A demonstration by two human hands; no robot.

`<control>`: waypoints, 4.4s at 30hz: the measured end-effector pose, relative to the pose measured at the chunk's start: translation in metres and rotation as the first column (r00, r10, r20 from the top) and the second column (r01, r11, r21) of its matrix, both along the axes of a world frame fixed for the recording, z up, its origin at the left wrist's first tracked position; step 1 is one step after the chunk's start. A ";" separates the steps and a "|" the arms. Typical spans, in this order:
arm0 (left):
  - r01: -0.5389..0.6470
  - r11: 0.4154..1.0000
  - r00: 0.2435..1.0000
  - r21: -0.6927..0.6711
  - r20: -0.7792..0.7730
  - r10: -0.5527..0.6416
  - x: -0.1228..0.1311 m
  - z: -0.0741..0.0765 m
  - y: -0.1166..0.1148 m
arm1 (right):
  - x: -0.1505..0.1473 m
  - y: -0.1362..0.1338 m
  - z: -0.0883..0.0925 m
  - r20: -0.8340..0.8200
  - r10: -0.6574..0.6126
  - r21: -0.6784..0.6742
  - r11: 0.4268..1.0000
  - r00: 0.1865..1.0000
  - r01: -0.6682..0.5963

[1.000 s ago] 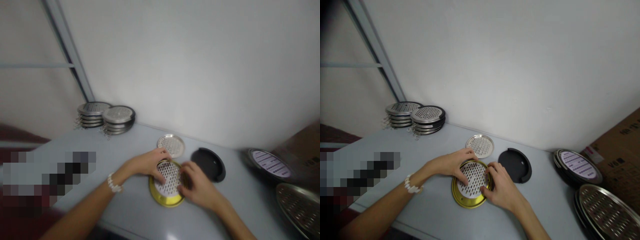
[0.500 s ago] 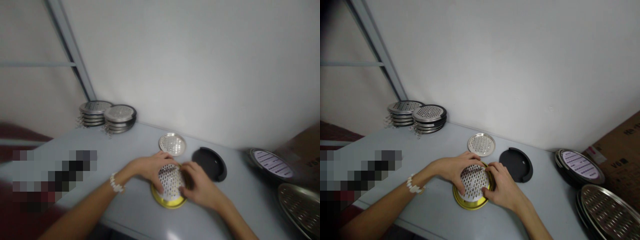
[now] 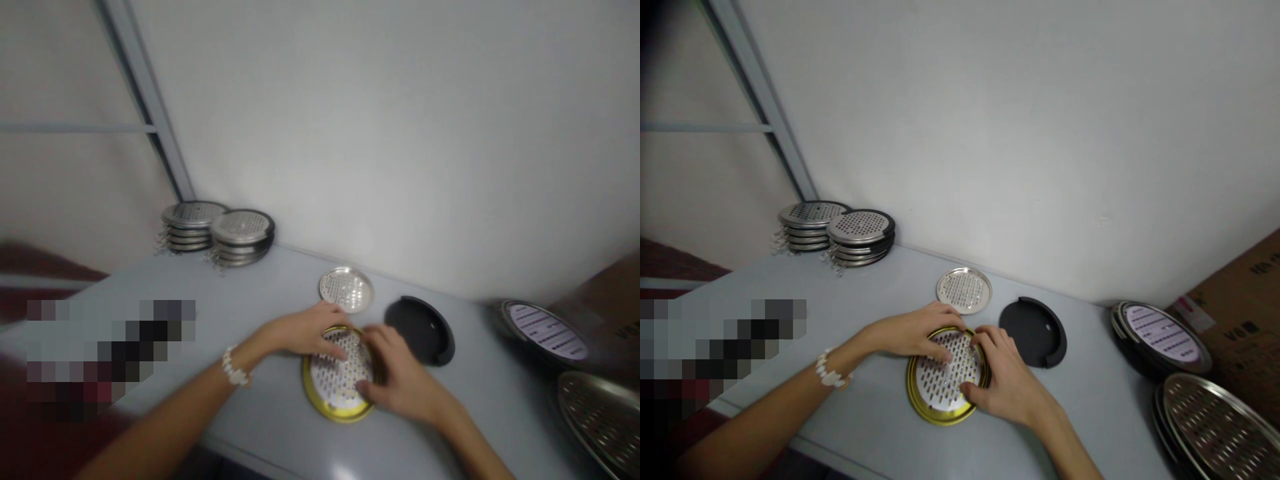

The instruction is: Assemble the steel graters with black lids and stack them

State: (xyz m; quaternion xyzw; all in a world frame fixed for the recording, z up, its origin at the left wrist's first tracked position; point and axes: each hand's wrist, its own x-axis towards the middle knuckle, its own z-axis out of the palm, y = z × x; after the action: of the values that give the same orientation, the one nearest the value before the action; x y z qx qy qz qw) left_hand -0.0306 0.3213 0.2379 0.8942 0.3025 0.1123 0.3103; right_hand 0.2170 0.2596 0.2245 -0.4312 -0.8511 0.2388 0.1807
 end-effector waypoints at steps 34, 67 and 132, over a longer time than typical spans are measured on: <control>-0.285 0.958 0.958 0.031 0.017 0.285 0.008 -0.007 0.007 | -0.003 0.000 0.006 -0.002 -0.012 -0.023 1.000 1.000 0.012; -0.484 0.660 0.373 -0.575 0.547 0.749 0.002 -0.015 0.031 | 0.007 0.019 -0.029 -0.247 -0.335 0.218 0.895 0.909 0.389; -0.367 0.907 0.928 -0.205 -0.012 0.372 -0.007 -0.015 0.005 | -0.040 -0.057 -0.064 -0.017 -0.239 0.342 0.911 0.971 0.230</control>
State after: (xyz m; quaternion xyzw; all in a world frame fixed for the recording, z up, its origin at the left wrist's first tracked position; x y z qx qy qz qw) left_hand -0.0374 0.3260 0.2232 0.7826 0.4720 0.1496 0.3774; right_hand 0.1766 0.2027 0.1605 -0.4951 -0.8240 0.0586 0.2692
